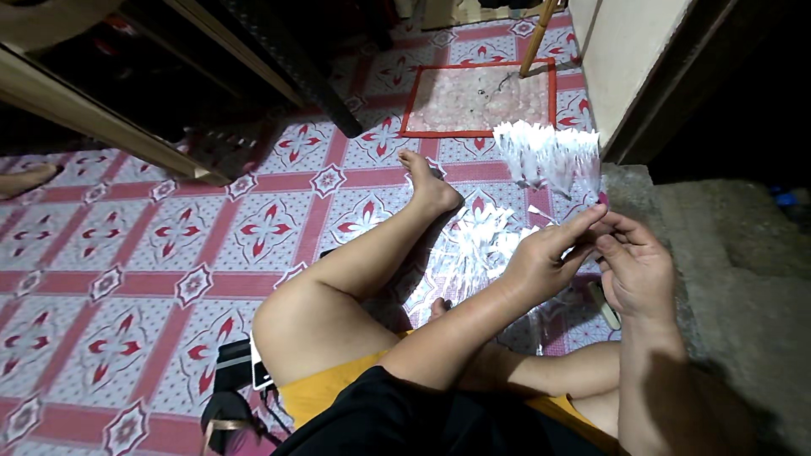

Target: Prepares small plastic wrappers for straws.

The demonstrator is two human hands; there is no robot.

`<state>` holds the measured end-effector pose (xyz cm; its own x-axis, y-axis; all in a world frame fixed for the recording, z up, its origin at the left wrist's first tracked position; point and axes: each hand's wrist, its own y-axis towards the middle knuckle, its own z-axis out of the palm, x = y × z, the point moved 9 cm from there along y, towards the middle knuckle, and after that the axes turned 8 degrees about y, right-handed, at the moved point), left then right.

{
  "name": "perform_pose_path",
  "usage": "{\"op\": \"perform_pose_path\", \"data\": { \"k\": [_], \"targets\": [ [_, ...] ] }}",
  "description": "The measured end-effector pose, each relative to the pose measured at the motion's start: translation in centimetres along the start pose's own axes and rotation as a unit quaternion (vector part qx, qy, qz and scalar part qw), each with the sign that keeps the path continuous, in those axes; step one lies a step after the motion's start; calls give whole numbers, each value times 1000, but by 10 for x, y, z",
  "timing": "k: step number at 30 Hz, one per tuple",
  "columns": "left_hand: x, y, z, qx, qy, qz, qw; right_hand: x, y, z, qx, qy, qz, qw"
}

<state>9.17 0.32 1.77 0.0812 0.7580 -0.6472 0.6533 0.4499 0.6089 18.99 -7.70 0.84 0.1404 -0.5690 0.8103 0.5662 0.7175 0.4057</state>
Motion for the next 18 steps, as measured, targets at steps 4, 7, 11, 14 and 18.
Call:
{"op": "perform_pose_path", "data": {
  "k": [4,7,11,14,18],
  "targets": [
    [0,-1,-1,-2,28,10,1000,-1,-1,-2,-38,-26,47,998],
    [-2,1,-3,3,0,1,1000,-30,-4,-40,12,-74,-16,997],
    [14,-4,7,-1,-120,-77,990,-35,-5,-48,-1,-94,-9,996],
    [40,-18,36,38,-215,-138,966,-39,-6,-48,4,-99,-12,995],
    [54,-34,73,140,-148,-126,971,-34,-6,-47,-7,-135,-9,991]
  ]
}}
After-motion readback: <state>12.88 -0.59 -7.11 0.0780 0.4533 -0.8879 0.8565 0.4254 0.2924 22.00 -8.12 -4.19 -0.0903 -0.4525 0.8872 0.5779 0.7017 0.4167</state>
